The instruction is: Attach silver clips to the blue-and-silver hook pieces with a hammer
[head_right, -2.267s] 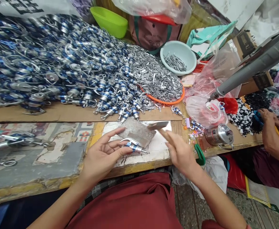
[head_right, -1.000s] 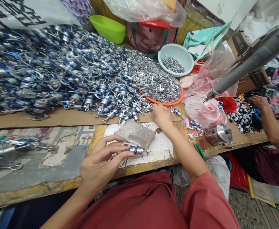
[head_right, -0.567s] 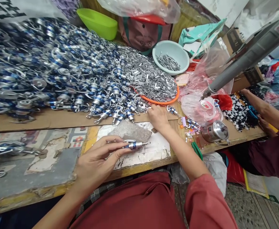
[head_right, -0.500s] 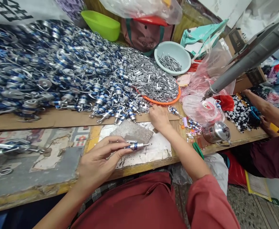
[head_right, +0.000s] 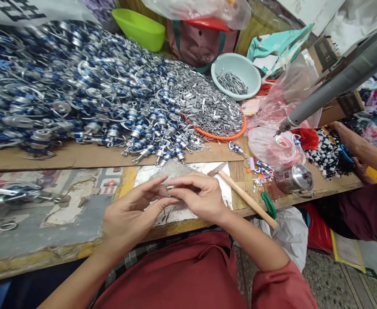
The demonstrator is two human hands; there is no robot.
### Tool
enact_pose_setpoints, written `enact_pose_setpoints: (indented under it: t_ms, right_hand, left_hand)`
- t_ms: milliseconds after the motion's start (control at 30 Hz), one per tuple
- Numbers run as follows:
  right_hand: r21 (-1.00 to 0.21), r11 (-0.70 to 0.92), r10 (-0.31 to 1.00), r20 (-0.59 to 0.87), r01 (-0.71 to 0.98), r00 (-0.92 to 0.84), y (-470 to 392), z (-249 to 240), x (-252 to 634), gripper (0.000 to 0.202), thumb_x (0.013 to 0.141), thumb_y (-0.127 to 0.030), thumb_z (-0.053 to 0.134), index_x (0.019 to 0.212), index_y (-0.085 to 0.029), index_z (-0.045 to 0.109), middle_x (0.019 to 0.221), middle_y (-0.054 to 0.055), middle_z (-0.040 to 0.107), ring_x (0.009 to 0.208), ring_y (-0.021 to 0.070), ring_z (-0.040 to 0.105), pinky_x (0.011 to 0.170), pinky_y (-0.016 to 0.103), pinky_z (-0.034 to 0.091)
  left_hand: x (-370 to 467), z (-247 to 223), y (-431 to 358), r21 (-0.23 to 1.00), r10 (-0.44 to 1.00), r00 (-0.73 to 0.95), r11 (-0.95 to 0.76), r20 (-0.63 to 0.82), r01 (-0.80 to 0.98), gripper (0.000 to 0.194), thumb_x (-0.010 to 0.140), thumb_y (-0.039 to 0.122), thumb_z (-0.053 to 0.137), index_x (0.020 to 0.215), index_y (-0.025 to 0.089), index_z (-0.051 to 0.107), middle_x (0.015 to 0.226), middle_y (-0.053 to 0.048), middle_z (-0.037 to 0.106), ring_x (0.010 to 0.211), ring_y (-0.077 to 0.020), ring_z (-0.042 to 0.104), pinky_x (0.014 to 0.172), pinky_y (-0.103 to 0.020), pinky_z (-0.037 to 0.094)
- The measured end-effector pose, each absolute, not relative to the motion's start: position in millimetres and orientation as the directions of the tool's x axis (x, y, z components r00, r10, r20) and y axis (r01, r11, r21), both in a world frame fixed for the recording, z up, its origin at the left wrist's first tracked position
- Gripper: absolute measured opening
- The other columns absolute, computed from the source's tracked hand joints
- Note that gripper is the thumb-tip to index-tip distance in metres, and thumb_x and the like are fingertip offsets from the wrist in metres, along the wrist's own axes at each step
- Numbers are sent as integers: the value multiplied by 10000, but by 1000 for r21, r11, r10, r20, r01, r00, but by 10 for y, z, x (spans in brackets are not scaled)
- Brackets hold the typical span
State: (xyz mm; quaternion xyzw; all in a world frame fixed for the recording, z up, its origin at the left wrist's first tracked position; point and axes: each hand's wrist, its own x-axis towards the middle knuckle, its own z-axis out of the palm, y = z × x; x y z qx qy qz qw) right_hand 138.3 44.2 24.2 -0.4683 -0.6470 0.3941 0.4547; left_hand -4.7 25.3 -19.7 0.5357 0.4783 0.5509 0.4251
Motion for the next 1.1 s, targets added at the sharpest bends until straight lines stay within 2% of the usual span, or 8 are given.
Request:
enact_pose_setpoints:
  t_ms: [167, 300, 433, 533, 633, 833, 933, 1100]
  right_hand:
    - [-973, 197, 973, 179, 119, -149, 418, 147, 1414, 129, 743, -335, 687, 781, -212, 697, 746, -1, 694, 695, 119, 640, 650, 243, 539]
    - [-942, 292, 946, 259, 166, -194, 337, 141, 1505, 225, 799, -366, 642, 966, -216, 657, 790, 14, 702, 696, 126, 655, 645, 259, 560]
    - [-520, 749, 662, 609, 410, -437, 273, 207, 1665, 262, 816, -212, 632, 1077, -220, 606, 970, 59, 704, 917, 158, 660, 798, 290, 564]
    - [-214, 883, 454, 616, 419, -644, 281, 276, 1753, 204, 870, -104, 497, 1000, -170, 639, 943, 77, 712, 978, 171, 650, 829, 290, 562]
    - [-125, 909, 393, 576, 398, -717, 305, 336, 1780, 234, 900, -104, 421, 949, -97, 649, 935, 105, 712, 993, 200, 648, 831, 309, 568]
    - [-181, 892, 430, 624, 415, -652, 321, 298, 1749, 171, 873, -78, 489, 914, -75, 654, 909, 119, 708, 943, 172, 654, 815, 284, 566]
    - [-309, 847, 519, 657, 432, -547, 292, 239, 1711, 152, 860, -85, 523, 903, -102, 668, 882, 110, 706, 891, 140, 655, 766, 244, 565]
    - [-545, 707, 707, 538, 450, -459, 338, 289, 1680, 123, 836, -212, 609, 827, -132, 702, 829, 82, 712, 763, 113, 666, 687, 198, 552]
  left_hand:
    - [-69, -66, 248, 970, 975, -39, -213, 219, 118, 185, 706, 221, 697, 882, 255, 740, 711, 2, 669, 640, -130, 600, 635, -250, 514]
    - [-98, 61, 231, 993, 993, -21, -119, 119, -3, 84, 681, 204, 709, 680, 277, 750, 673, 8, 662, 624, -122, 601, 569, -213, 480]
    - [-142, 131, 236, 995, 999, -6, -41, 40, -96, 61, 655, 222, 733, 664, 281, 749, 667, 12, 666, 634, -124, 613, 580, -204, 489]
    - [-160, 172, 255, 996, 995, 49, -80, 81, -26, 31, 668, 237, 725, 662, 261, 745, 660, 2, 670, 627, -135, 620, 570, -213, 505]
    - [-168, 213, 264, 972, 977, 89, -202, 192, 120, 46, 699, 215, 700, 679, 237, 736, 661, -2, 666, 617, -129, 618, 566, -209, 506]
    - [-194, 219, 242, 882, 906, 122, -422, 405, 208, 96, 723, 137, 670, 754, 218, 712, 783, -16, 675, 757, -138, 652, 707, -223, 522]
    - [-186, 149, 194, 950, 957, 134, -277, 259, 141, 99, 746, 192, 668, 826, 230, 711, 901, -27, 715, 866, -164, 669, 830, -267, 524]
    - [-109, 33, 142, 994, 994, 49, 97, -95, -40, 501, 608, 325, 779, 1076, 199, 650, 986, -55, 716, 804, -185, 680, 755, -288, 570]
